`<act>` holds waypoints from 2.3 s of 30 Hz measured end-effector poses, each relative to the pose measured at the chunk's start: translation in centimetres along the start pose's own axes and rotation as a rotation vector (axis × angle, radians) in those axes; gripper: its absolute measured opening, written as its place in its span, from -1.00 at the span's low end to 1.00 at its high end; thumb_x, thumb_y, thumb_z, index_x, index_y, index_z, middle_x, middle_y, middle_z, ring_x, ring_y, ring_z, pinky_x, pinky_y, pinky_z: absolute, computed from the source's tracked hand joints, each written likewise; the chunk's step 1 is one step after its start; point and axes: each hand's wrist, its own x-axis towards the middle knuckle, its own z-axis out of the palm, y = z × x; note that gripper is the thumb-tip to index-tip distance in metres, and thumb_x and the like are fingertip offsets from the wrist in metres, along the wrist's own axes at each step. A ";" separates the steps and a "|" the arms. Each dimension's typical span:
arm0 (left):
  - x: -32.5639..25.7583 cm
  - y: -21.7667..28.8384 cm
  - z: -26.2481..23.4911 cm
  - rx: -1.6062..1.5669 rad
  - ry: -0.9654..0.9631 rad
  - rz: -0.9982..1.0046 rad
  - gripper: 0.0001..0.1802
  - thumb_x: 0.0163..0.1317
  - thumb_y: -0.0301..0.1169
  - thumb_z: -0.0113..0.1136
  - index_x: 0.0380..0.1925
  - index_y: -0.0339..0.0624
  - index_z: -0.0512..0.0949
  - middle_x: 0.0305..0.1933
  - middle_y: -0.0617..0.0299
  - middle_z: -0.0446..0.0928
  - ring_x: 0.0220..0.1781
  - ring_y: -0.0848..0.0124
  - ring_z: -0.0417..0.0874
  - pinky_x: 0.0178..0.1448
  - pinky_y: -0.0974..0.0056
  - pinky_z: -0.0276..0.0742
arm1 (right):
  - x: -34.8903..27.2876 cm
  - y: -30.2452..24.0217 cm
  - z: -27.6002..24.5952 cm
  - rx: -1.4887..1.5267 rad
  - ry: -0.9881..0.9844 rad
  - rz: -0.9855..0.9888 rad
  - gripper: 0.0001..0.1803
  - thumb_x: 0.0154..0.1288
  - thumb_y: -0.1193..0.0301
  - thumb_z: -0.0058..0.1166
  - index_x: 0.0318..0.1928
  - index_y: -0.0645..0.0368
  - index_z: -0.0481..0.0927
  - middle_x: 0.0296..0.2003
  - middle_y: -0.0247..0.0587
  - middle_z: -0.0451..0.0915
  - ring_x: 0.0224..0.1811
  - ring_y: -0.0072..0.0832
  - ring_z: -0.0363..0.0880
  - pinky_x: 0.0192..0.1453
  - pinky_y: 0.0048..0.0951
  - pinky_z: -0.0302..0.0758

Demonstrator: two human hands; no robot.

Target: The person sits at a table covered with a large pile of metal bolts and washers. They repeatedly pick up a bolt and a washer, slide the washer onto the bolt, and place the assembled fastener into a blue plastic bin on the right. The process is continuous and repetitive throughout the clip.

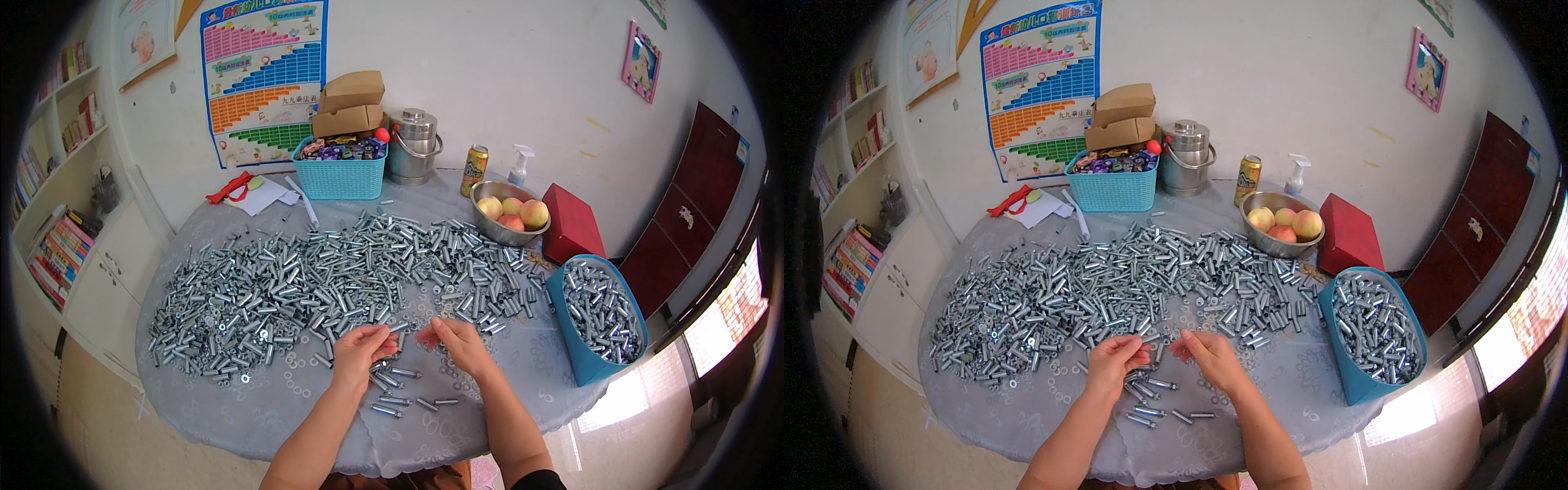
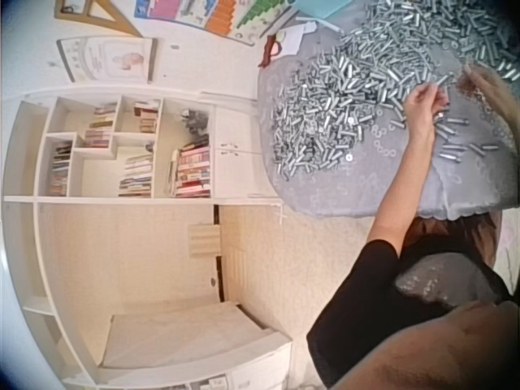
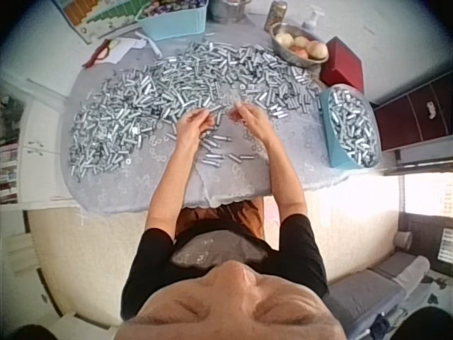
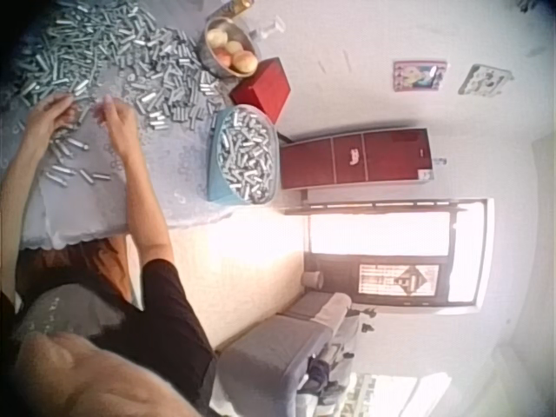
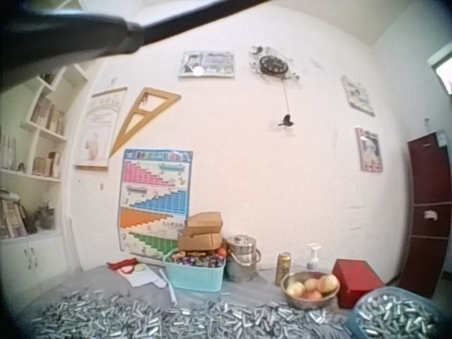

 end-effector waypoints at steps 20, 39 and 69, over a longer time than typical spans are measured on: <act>-0.3 0.1 0.3 0.044 0.032 0.086 -0.85 0.16 -0.53 0.16 -0.30 -0.39 0.51 -0.35 0.05 0.58 -0.39 0.38 0.63 -0.26 0.37 0.62 | 0.4 0.8 -1.7 0.235 0.147 0.048 -0.57 0.41 0.19 -0.22 -0.30 0.31 0.58 -0.54 -0.32 0.53 -0.51 -0.63 0.44 -0.29 -0.59 0.41; -4.0 3.4 -6.0 0.640 -0.039 0.232 -0.87 0.05 -0.57 0.23 -0.35 -0.31 0.58 -0.40 0.21 0.58 -0.37 0.54 0.59 -0.30 0.48 0.51 | 0.2 5.1 -4.4 -0.868 0.509 0.014 -0.81 -0.07 0.41 0.21 -0.35 0.16 0.63 -0.40 -0.14 0.61 -0.32 -0.24 0.59 -0.22 -0.30 0.49; 10.0 0.0 1.2 1.317 0.127 0.608 -0.82 -0.13 -0.35 0.34 -0.62 -0.24 0.60 -0.52 0.06 0.54 -0.42 0.13 0.57 -0.31 0.12 0.45 | 0.6 3.9 -3.0 -0.657 0.483 -0.085 -0.78 0.00 0.42 0.14 -0.28 0.20 0.62 -0.39 -0.07 0.57 -0.29 -0.18 0.54 -0.17 -0.28 0.47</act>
